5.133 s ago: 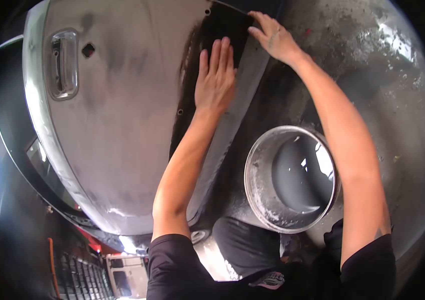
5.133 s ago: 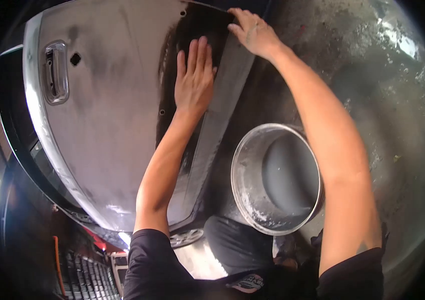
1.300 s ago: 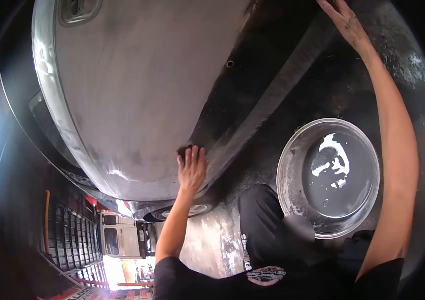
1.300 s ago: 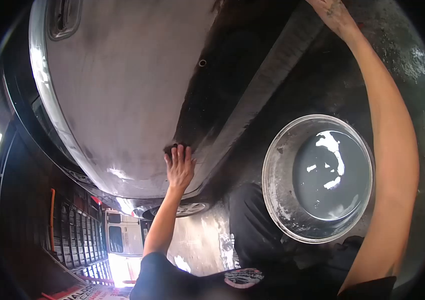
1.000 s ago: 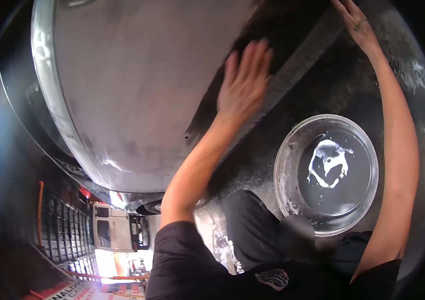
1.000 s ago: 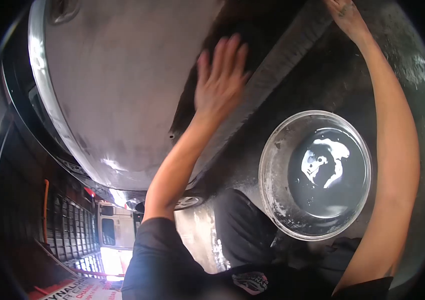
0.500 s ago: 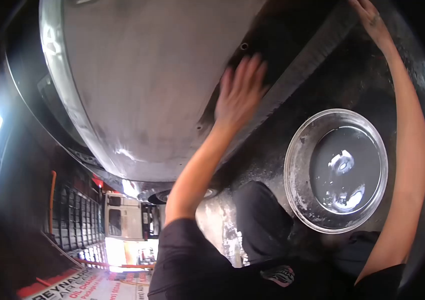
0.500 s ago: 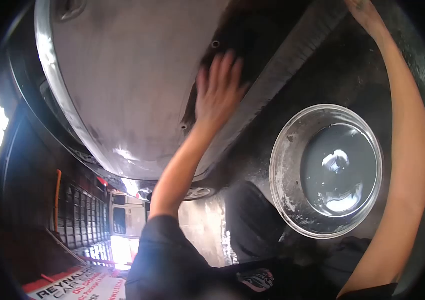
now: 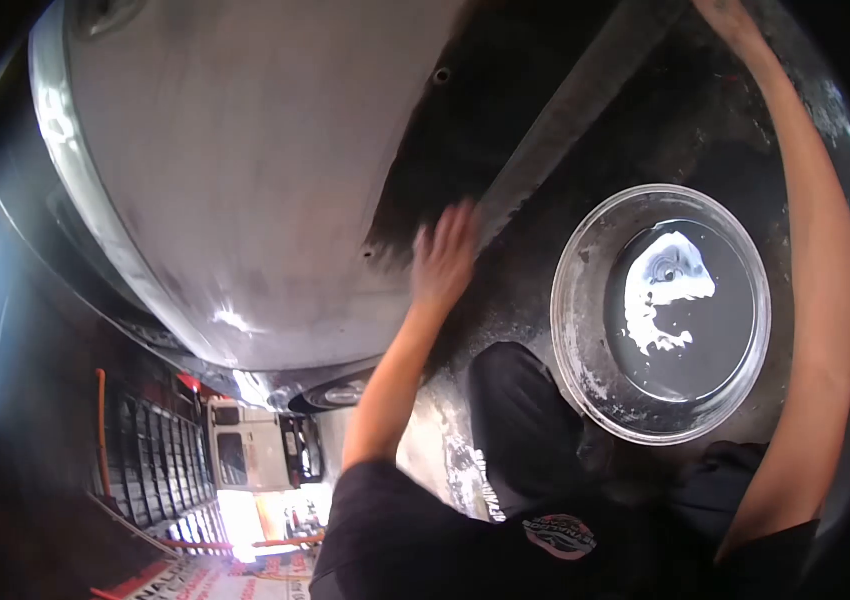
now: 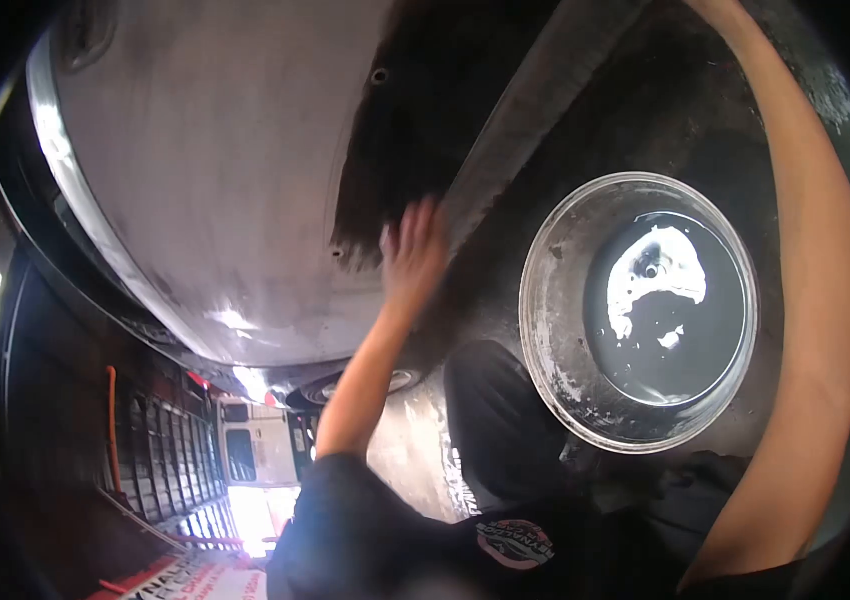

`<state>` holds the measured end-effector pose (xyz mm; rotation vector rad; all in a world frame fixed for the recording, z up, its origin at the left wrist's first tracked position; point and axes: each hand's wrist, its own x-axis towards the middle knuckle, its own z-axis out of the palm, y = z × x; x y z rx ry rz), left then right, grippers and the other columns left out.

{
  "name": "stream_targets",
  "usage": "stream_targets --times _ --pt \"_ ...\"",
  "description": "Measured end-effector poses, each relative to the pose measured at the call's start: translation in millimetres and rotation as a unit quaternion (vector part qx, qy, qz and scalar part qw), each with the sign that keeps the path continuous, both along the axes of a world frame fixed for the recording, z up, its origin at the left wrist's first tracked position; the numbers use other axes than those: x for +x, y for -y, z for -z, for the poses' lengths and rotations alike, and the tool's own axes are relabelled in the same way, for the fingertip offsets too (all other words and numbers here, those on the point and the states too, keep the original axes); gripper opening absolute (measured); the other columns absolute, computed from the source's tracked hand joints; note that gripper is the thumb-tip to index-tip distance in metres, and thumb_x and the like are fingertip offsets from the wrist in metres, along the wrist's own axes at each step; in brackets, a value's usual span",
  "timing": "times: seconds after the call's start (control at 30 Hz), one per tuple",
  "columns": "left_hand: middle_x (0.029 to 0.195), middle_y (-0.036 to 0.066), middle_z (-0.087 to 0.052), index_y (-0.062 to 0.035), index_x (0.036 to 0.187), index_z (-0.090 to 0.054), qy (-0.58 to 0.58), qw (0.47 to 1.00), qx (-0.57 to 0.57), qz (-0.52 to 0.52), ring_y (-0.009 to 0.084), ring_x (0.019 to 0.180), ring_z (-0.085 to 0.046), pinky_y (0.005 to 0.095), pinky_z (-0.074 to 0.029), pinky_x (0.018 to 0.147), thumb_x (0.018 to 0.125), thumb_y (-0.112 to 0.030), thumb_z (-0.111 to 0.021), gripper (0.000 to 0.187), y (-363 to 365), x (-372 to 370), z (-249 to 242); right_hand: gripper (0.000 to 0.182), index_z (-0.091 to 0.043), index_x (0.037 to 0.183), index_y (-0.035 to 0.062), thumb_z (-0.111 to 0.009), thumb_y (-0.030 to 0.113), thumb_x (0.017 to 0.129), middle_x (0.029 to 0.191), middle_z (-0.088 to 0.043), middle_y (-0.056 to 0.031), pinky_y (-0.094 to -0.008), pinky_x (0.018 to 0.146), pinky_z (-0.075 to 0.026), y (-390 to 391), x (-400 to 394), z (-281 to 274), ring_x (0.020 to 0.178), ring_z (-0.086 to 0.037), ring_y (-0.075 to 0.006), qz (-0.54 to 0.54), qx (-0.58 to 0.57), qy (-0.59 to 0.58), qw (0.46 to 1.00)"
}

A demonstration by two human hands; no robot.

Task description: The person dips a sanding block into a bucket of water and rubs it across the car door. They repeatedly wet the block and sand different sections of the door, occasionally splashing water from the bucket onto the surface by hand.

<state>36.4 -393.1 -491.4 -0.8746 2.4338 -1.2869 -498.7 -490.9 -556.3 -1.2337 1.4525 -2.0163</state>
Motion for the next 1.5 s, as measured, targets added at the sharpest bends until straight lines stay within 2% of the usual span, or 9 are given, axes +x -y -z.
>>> stream_targets --times 0.1,0.27,0.37,0.57,0.73,0.83,1.0,1.27,1.5 --pt "0.159 0.006 -0.046 -0.0109 0.147 -0.055 0.030 0.996 -0.082 0.014 0.0264 0.149 -0.037 0.0552 -0.029 0.116 0.091 -0.024 -0.055 0.058 -21 124 24 0.078 -0.038 0.150 -0.0058 -0.056 0.053 0.101 0.155 -0.043 -0.0266 -0.0407 0.120 -0.033 -21 12 -27 0.146 -0.039 -0.0342 0.014 0.044 -0.016 0.999" --pt "0.159 0.013 -0.042 -0.0069 0.147 -0.051 -0.004 0.997 -0.053 0.056 0.0323 0.148 -0.037 0.0580 -0.029 0.117 0.091 -0.020 -0.053 0.058 45 -125 16 0.083 -0.035 0.152 -0.0075 -0.057 0.053 0.101 0.156 -0.041 -0.0266 -0.0402 0.121 -0.031 0 17 -10 0.148 -0.037 -0.0335 -0.007 0.055 -0.008 0.998" --pt "0.160 0.011 -0.041 -0.0066 0.150 -0.049 -0.013 0.994 -0.029 0.107 0.0288 0.147 -0.039 0.0532 -0.032 0.116 0.090 -0.018 -0.053 0.061 49 -138 11 0.080 -0.037 0.151 -0.0085 -0.059 0.050 0.101 0.155 -0.043 -0.0269 -0.0392 0.121 -0.032 6 11 -6 0.147 -0.040 -0.0325 0.009 0.016 -0.033 0.999" --pt "0.157 0.012 -0.047 -0.0080 0.145 -0.056 0.051 0.997 -0.041 0.027 0.0306 0.144 -0.045 0.0557 -0.026 0.118 0.093 -0.024 -0.061 0.055 -10 91 4 0.078 -0.042 0.148 -0.0047 -0.057 0.053 0.099 0.151 -0.048 -0.0258 -0.0407 0.118 -0.035 -7 17 -19 0.144 -0.043 -0.0358 0.063 0.052 -0.034 0.996" --pt "0.161 0.011 -0.040 -0.0088 0.147 -0.052 -0.094 0.985 -0.044 0.139 0.0304 0.151 -0.033 0.0555 -0.027 0.120 0.095 -0.037 -0.063 0.060 61 -197 -36 0.074 -0.043 0.148 -0.0039 -0.056 0.051 0.101 0.151 -0.049 -0.0264 -0.0423 0.118 -0.035 -18 18 -23 0.144 -0.043 -0.0351 0.054 0.053 -0.032 0.997" --pt "0.163 0.010 -0.037 -0.0093 0.149 -0.049 -0.056 0.986 -0.009 0.156 0.0284 0.151 -0.033 0.0548 -0.028 0.119 0.094 -0.041 -0.064 0.065 63 -217 -59 0.061 -0.048 0.146 0.0007 -0.053 0.044 0.104 0.147 -0.053 -0.0244 -0.0412 0.117 -0.038 -37 22 -32 0.140 -0.048 -0.0360 0.051 0.043 -0.042 0.997" --pt "0.165 0.017 -0.032 -0.0045 0.151 -0.047 0.055 0.995 -0.077 0.035 0.0352 0.153 -0.028 0.0604 -0.020 0.121 0.091 -0.037 -0.070 0.073 1 4 -68 0.052 -0.057 0.138 0.0038 -0.053 0.044 0.105 0.133 -0.065 -0.0139 -0.0351 0.109 -0.042 -8 11 -12 0.129 -0.058 -0.0254 0.029 0.007 0.047 0.998" --pt "0.161 0.017 -0.038 -0.0016 0.146 -0.050 -0.043 0.950 -0.084 0.297 0.0313 0.151 -0.032 0.0530 -0.024 0.122 0.101 -0.032 -0.056 0.054 108 -406 -102 0.046 -0.062 0.123 0.0006 -0.047 0.041 0.106 0.120 -0.067 -0.0167 -0.0404 0.100 -0.048 -16 -7 -3 0.116 -0.062 -0.0354 0.011 -0.067 0.048 0.997" --pt "0.166 0.017 -0.030 -0.0017 0.153 -0.042 0.117 0.987 -0.027 0.105 0.0338 0.154 -0.027 0.0561 -0.019 0.122 0.092 -0.033 -0.068 0.074 24 -147 -115 0.036 -0.062 0.105 -0.0006 -0.047 0.032 0.105 0.105 -0.065 -0.0190 -0.0442 0.093 -0.049 -20 -23 -1 0.106 -0.062 -0.0380 0.013 -0.060 0.039 0.997"
